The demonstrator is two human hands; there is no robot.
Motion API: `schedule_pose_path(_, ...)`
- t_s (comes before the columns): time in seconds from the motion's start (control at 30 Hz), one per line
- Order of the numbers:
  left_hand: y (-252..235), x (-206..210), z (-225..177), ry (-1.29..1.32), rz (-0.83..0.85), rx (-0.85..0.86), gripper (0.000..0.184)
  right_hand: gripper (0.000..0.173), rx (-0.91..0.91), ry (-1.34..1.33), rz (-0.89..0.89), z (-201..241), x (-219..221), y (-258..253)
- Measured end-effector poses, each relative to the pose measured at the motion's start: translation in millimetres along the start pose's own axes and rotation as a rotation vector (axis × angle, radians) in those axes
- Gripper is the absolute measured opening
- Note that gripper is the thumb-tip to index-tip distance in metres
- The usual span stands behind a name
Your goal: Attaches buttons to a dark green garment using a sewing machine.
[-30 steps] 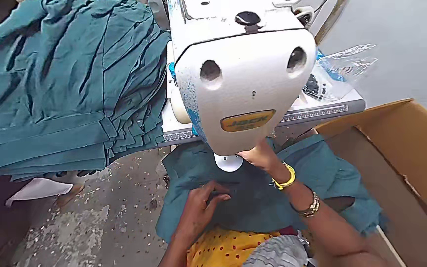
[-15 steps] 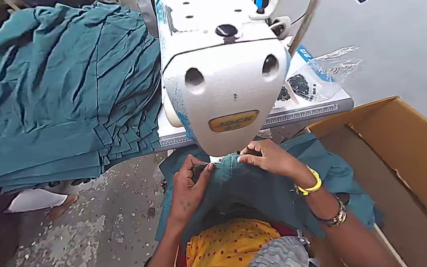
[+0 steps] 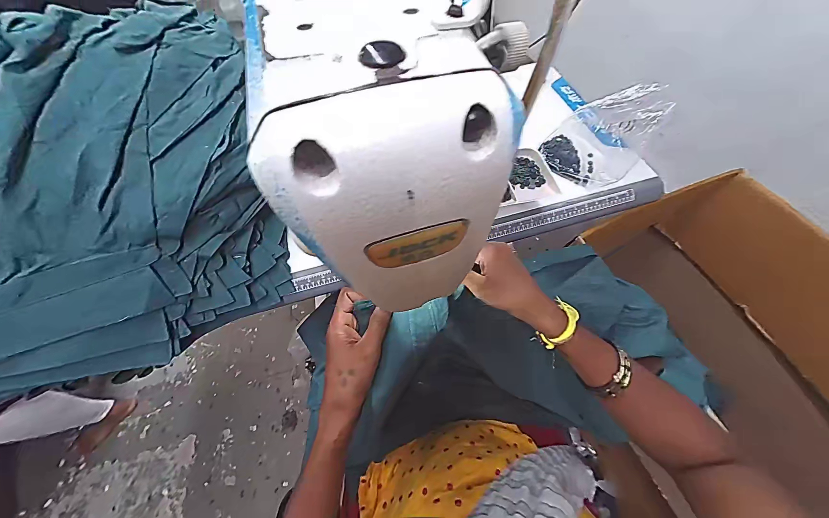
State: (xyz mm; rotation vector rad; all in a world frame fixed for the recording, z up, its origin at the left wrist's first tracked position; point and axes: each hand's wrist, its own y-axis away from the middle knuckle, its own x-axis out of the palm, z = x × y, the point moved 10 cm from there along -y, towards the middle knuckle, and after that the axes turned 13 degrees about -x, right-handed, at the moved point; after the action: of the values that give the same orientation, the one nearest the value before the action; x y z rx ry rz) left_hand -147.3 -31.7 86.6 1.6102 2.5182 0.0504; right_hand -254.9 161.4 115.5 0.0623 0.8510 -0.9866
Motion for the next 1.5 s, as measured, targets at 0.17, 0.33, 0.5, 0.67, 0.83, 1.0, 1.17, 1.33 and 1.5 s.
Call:
schedule_pose_path(0.17, -1, 3, 5, -0.051, 0.05, -0.077, 0.018, 0.015, -0.166, 0.507, -0.217, -31, -46, -11)
schedule_pose_path(0.33, 1, 5, 2, -0.047, 0.028, -0.064, 0.016, 0.019, -0.264, 0.642, -0.157, -40, -35, -22)
schedule_pose_path(0.5, 4, 3, 4, -0.063, -0.013, -0.068, 0.019, 0.02, -0.255, 0.674, -0.152, -47, -37, -24)
schedule_pose_path(0.67, 3, 4, 6, -0.042, -0.011, -0.049, 0.019, 0.013, -0.345, 0.68, -0.18, -44, -33, -24)
schedule_pose_path(0.83, 2, 4, 7, -0.067, -0.019, -0.065, 0.023, 0.015, -0.258, 0.46, -0.23, -54, -48, -25)
schedule_pose_path(1.0, 23, 10, -22, -0.355, 0.028, 0.241, 0.024, 0.013, -0.238, 0.296, -0.289, 6, -59, -8)
schedule_pose_path(1.17, 81, 42, -52, -0.371, 0.415, 0.585, 0.028, 0.022, -0.919, 0.561, -0.223, 110, -2, 28)
schedule_pose_path(1.33, 63, 17, -47, -0.221, 0.289, 0.48, 0.026, 0.019, -0.842, 0.296, -0.098, 103, 7, 12)
schedule_pose_path(1.5, 29, -91, -26, -0.094, 0.021, 0.108, 0.006, 0.028, -0.345, -0.207, 0.155, 55, 16, 16)
